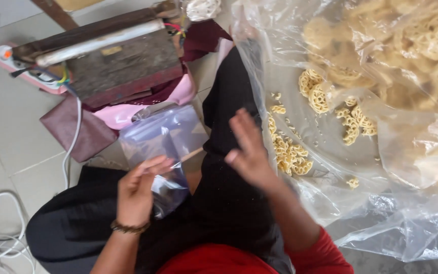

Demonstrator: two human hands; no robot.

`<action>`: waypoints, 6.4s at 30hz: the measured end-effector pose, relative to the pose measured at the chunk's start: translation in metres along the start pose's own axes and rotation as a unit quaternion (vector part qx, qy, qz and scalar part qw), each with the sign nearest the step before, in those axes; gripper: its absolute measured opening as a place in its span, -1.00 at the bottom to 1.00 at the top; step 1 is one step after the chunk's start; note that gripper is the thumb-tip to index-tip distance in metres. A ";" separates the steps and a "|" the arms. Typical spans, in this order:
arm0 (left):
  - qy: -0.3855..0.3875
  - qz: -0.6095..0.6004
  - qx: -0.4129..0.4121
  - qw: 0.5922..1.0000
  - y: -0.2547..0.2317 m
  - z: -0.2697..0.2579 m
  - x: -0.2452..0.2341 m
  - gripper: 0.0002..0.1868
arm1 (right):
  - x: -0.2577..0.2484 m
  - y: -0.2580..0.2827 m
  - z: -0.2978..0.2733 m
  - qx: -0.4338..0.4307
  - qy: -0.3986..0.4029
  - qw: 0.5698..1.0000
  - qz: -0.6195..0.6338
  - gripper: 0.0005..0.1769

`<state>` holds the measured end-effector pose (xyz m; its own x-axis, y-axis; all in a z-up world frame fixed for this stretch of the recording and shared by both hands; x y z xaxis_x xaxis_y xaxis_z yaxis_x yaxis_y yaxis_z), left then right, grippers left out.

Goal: Manually filling small plastic bags with crackers and sealing them using a heat sealer.

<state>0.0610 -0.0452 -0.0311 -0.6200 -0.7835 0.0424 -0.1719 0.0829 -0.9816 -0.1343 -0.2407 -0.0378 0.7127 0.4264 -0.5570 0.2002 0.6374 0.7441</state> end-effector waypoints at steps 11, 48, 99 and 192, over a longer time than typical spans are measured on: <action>-0.100 0.154 -0.188 0.965 0.030 -0.005 -0.054 -0.62 | -0.077 -0.338 0.087 0.294 0.107 0.862 -0.398 -0.20; -0.142 0.145 0.146 0.968 -0.065 -0.056 -0.095 -0.68 | -0.156 -0.267 -0.132 0.440 0.131 0.768 -0.446 -0.05; 0.440 0.272 -0.054 0.854 -0.013 -0.069 0.019 -0.35 | -0.033 0.126 -0.026 -0.059 0.203 0.954 0.212 -0.90; -0.017 0.231 0.329 0.916 -0.087 -0.031 -0.074 -0.80 | 0.013 0.146 0.030 -0.058 0.129 0.989 0.039 -0.86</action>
<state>0.0976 0.0249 0.0569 -0.4839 -0.7783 -0.4002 0.6076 0.0303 -0.7936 -0.0755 -0.1612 0.0744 0.5241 0.6180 -0.5860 0.0616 0.6587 0.7499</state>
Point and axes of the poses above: each hand's wrist, its own z-axis towards the middle knuckle, its own x-axis out of the palm, y = z × x, the point moved 6 cm from there along z, towards the middle knuckle, and after that the axes turned 10 degrees about -y, right-handed, at the moved point
